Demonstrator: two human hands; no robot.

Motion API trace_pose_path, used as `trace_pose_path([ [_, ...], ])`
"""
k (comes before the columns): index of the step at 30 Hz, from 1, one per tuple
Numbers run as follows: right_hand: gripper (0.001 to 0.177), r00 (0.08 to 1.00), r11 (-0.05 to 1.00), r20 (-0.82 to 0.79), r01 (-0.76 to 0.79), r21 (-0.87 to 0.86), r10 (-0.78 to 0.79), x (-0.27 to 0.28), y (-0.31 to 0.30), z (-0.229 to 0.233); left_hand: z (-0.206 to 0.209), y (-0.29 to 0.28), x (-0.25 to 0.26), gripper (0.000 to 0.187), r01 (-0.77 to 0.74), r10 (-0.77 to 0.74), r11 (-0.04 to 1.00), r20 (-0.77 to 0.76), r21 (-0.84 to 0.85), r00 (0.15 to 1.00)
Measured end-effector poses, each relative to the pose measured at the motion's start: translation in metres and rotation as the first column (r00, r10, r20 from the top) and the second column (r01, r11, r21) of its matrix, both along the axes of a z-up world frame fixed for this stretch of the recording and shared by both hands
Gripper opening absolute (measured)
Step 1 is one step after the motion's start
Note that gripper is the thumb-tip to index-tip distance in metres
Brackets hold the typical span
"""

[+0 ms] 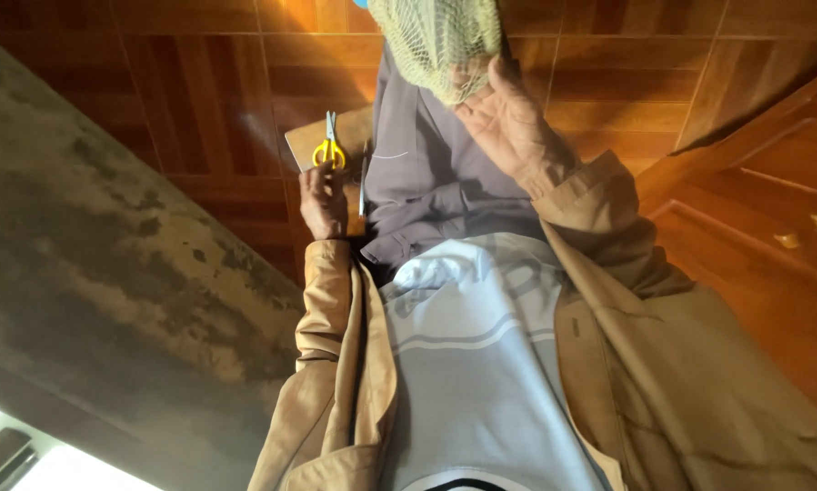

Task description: Repairing or weaving a fine-mesh fishing net using a shuttle tool and thread.

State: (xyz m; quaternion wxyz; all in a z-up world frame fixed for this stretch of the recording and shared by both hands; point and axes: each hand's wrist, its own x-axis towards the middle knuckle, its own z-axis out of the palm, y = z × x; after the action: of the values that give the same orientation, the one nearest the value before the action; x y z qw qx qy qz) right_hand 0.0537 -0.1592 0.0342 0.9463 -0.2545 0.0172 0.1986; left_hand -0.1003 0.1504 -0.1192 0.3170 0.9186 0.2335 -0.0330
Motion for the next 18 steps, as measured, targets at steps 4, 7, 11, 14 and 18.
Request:
trace_pose_path([
  [4,0.022,0.997,0.998,-0.047,-0.053,0.033,0.054,0.004,-0.002,-0.004,0.005,0.013,0.007,0.024,0.025,-0.037,0.997,0.152,0.078,0.988],
  [7,0.020,0.999,0.998,-0.044,-0.027,0.060,0.030,0.012,-0.002,-0.012,0.002,0.018,0.014,0.025,0.036,-0.043,0.997,0.116,0.062,0.992],
  [11,0.012,0.992,0.997,-0.126,-0.006,0.073,0.015,0.012,0.002,-0.023,0.011,0.015,0.019,0.023,0.021,-0.023,0.999,0.070,0.027,0.997],
  [14,0.005,0.975,0.995,-0.196,-0.101,0.023,0.104,0.014,0.005,-0.021,0.009,0.017,0.020,0.019,0.068,-0.077,0.992,0.085,0.106,0.993],
  [18,0.013,0.977,0.997,-0.202,-0.077,-0.023,0.070,0.014,0.011,-0.047,0.006,0.018,0.023,0.018,0.121,-0.131,0.987,0.103,0.104,0.986],
])
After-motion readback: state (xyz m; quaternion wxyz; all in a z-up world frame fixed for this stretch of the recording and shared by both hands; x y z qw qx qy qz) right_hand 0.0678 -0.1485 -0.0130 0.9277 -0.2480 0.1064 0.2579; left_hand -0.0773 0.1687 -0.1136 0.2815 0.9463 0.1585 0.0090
